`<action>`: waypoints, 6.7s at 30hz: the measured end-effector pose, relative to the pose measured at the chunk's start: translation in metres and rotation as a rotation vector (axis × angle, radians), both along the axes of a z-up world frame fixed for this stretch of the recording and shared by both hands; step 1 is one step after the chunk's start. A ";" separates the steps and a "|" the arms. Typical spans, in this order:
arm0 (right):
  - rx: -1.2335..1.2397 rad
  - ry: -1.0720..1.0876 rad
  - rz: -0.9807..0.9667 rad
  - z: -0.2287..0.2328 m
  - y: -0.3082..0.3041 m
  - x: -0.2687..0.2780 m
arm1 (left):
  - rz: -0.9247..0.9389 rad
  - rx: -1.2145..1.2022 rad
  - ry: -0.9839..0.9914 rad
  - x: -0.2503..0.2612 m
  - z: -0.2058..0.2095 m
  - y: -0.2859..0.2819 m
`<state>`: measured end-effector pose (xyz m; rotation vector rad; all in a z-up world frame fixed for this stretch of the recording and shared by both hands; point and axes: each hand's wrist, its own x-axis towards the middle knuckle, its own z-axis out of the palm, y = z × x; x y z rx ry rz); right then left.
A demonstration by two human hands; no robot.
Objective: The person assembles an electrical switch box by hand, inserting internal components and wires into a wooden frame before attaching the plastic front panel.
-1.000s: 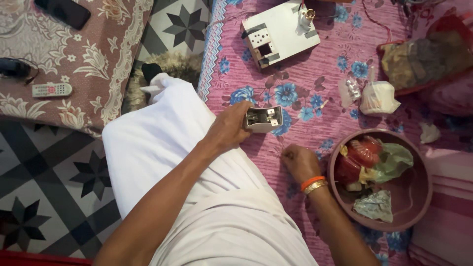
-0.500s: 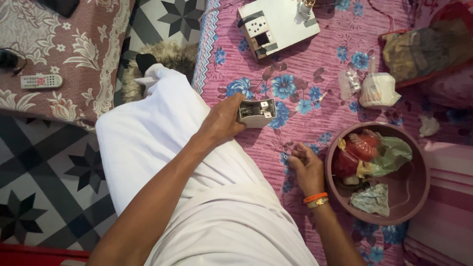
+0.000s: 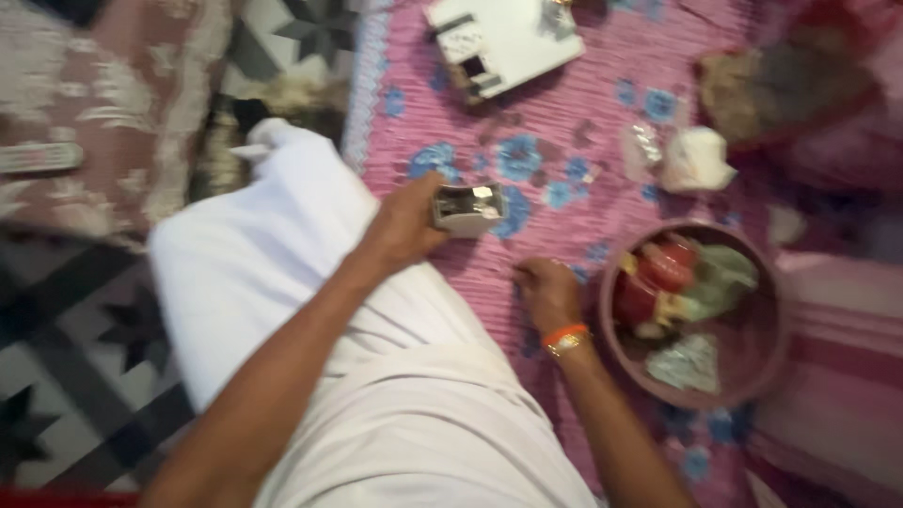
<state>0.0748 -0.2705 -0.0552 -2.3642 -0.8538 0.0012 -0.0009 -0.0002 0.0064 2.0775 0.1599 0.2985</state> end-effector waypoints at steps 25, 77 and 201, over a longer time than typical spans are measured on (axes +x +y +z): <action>0.045 -0.010 0.054 0.094 0.099 -0.008 | -0.143 0.183 -0.069 0.007 0.006 -0.026; -1.060 0.057 -0.252 0.057 -0.229 0.071 | -0.223 0.133 0.158 0.017 -0.007 -0.042; -0.153 -0.273 0.086 0.116 0.054 -0.010 | -0.095 0.613 -0.125 0.008 0.024 -0.062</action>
